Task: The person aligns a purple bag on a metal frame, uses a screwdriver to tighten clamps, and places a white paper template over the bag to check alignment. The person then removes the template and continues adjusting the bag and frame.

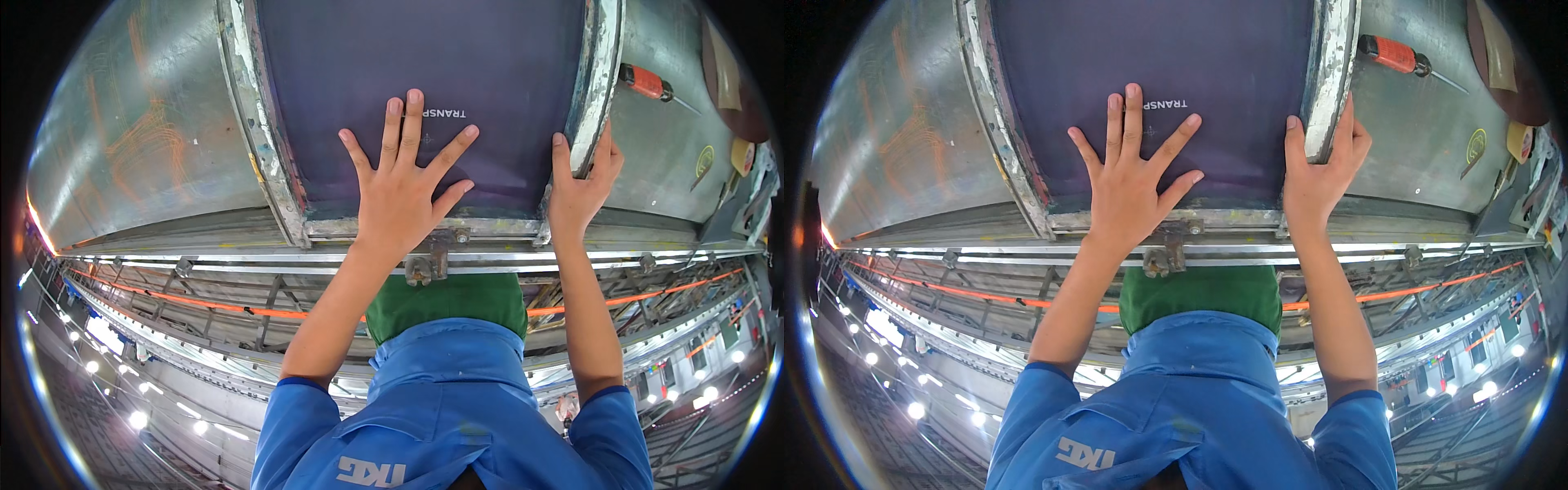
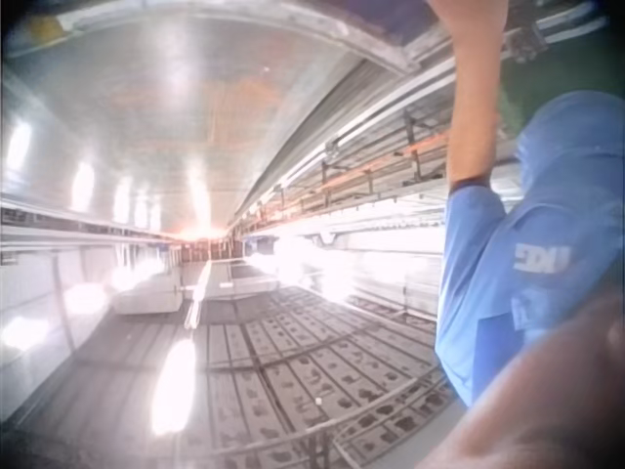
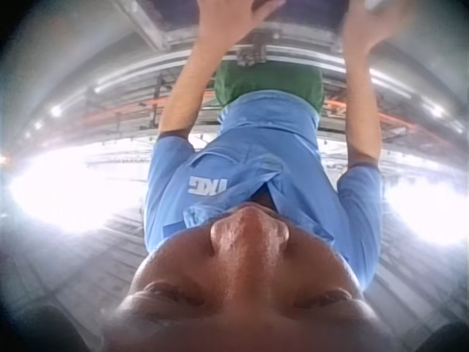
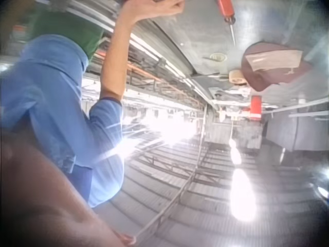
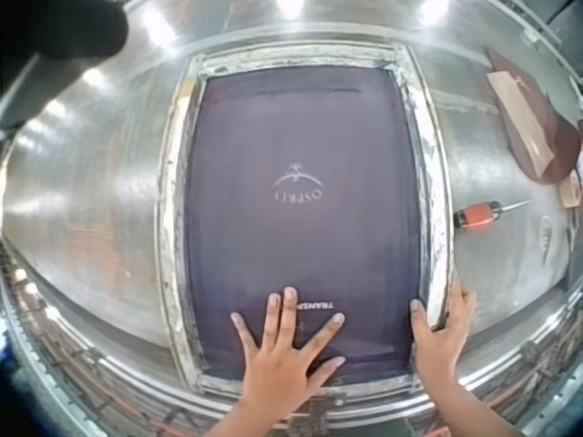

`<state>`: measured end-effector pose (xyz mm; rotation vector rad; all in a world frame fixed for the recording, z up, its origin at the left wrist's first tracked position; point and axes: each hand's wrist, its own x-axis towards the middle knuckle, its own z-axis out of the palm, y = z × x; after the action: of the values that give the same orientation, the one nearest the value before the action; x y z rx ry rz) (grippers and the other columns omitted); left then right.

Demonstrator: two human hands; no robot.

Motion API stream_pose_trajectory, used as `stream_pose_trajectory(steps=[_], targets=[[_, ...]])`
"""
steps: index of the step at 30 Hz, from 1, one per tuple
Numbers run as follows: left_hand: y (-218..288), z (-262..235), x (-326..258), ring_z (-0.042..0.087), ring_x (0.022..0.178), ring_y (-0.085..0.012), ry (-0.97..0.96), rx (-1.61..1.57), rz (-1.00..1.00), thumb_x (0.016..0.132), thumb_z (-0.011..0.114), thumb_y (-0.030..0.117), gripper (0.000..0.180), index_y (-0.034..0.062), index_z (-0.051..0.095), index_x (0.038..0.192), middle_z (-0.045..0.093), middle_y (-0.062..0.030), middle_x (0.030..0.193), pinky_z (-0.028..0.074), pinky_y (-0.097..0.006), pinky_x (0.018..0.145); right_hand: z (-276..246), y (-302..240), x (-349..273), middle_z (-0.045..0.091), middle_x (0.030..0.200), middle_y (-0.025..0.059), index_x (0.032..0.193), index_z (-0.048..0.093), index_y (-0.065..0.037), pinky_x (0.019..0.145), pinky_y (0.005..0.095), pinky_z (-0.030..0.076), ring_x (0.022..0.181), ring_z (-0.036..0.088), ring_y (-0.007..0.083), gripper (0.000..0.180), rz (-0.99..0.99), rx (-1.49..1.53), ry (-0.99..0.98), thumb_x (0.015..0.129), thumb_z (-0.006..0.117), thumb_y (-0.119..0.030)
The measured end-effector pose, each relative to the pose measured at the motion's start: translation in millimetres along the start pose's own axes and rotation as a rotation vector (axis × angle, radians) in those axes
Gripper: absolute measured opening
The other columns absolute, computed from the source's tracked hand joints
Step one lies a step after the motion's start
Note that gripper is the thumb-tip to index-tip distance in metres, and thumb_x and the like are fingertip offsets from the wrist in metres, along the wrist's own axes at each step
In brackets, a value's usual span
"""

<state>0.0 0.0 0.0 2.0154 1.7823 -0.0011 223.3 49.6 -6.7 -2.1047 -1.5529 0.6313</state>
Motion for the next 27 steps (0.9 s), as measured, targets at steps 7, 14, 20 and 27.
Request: stream_pose_trajectory(steps=[7, 14, 20, 27], targets=[[2.5, 2.2, 3.1, 0.017, 0.155, -0.0409, 0.023, -0.019, 0.004, 0.089, 0.061, 0.065, 0.066, 0.0471, 0.046, 0.151, 0.017, -0.0225, 0.168, 0.001, -0.077, 0.113, -3.1, 1.7, 3.5, 0.047, 0.118, 0.013, 0.151, 0.048, -0.007, 0.097, 0.0393, 0.043, 0.112, 0.05, 0.0275, 0.072, -0.039, 0.0, 0.018, 0.087, 0.079, -0.018], [1.2, -10.1, -5.3, 0.017, 0.157, -0.0364, 0.05, -0.049, -0.042, 0.086, 0.069, 0.057, 0.066, 0.0393, 0.054, 0.147, 0.019, -0.017, 0.169, 0.001, -0.072, 0.117, 3.8, 1.3, -5.1, 0.051, 0.115, 0.0189, 0.149, 0.047, 0.001, 0.098, 0.045, 0.041, 0.111, 0.05, 0.0346, 0.078, -0.151, -0.022, 0.047, 0.083, 0.08, -0.021], [4.1, -8.5, -3.8, 0.022, 0.155, -0.0334, 0.145, -0.047, 0.015, 0.088, 0.071, 0.049, 0.06, 0.035, 0.058, 0.145, 0.026, -0.0138, 0.168, 0.006, -0.069, 0.119, -2.3, 7.9, -5.1, 0.052, 0.118, 0.017, 0.145, 0.052, 0.0, 0.099, 0.0446, 0.039, 0.112, 0.05, 0.0343, 0.067, -0.066, 0.112, 0.05, 0.092, 0.074, -0.035], [14.4, -5.0, 0.3, 0.023, 0.155, -0.0324, 0.241, -0.05, 0.05, 0.089, 0.071, 0.044, 0.058, 0.032, 0.058, 0.145, 0.027, -0.012, 0.168, 0.006, -0.068, 0.12, -105.5, 91.6, 42.4, 0.064, 0.109, 0.007, 0.124, 0.07, -0.005, 0.085, 0.0354, 0.052, 0.092, 0.064, 0.0205, 0.035, 0.026, 0.302, 0.068, 0.096, 0.071, -0.026]])
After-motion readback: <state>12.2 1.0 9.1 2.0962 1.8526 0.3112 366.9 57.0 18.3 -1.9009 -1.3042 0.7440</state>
